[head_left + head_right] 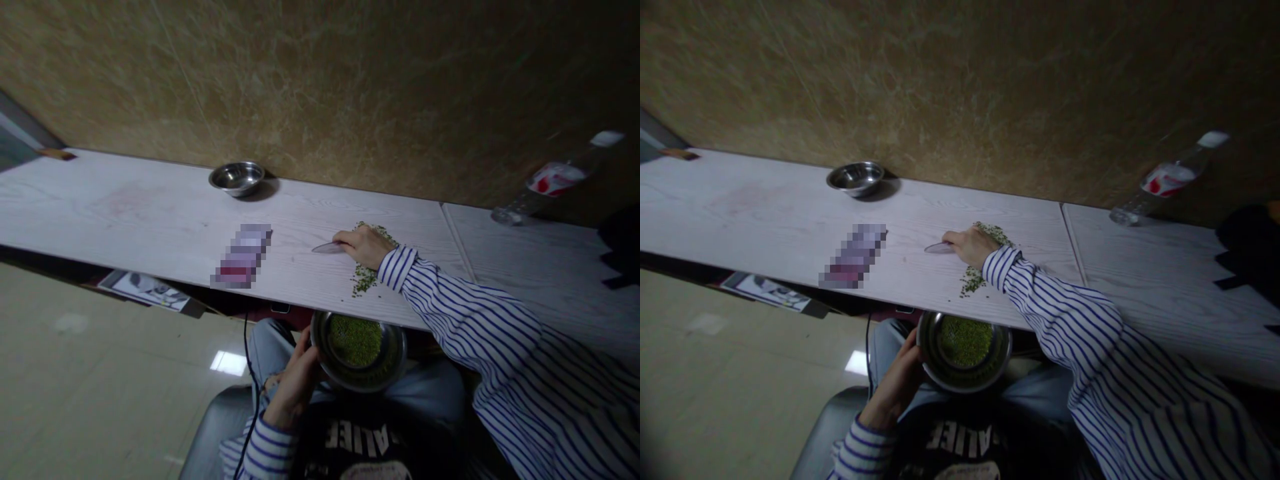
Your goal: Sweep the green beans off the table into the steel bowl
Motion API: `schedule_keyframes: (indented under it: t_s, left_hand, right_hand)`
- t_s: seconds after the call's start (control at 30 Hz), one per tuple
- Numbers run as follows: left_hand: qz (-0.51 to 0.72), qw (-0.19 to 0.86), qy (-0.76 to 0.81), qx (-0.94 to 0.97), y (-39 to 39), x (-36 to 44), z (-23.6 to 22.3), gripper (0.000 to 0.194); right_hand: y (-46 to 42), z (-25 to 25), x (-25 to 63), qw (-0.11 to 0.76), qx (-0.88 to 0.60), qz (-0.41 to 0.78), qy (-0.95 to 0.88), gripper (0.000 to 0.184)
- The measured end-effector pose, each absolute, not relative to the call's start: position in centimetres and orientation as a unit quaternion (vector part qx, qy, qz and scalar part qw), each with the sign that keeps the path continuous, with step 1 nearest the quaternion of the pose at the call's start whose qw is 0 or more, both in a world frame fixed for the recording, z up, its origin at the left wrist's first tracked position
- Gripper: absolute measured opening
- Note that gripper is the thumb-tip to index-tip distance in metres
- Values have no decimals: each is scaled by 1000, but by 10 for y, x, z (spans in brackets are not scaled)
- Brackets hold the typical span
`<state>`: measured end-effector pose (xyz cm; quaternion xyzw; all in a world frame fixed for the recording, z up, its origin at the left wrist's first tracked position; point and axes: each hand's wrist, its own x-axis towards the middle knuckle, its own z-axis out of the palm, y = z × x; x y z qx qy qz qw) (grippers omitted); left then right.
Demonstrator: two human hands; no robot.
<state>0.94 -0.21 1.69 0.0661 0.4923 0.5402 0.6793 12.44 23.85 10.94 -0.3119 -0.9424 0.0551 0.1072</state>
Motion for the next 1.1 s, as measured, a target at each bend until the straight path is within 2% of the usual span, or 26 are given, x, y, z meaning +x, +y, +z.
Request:
schedule_keyframes:
  t_s: [0.33,0.73,0.87,0.97,1.1]
  left_hand:
    - [543,678,490,76,-2,8,9,66]
    - [524,682,503,88,1,15,14,64]
    - [526,688,493,86,-1,15,14,63]
    - [525,693,487,82,-2,14,11,64]
    - [520,695,490,81,-2,12,5,62]
  right_hand:
    - [206,107,152,102,-207,51,-972,23]
    - [182,105,179,131,-112,86,-981,23]
    - [175,112,188,214,-122,69,-967,20]
    - [161,115,201,287,-199,39,-936,15]
    - [133,109,220,339,-305,12,-890,17]
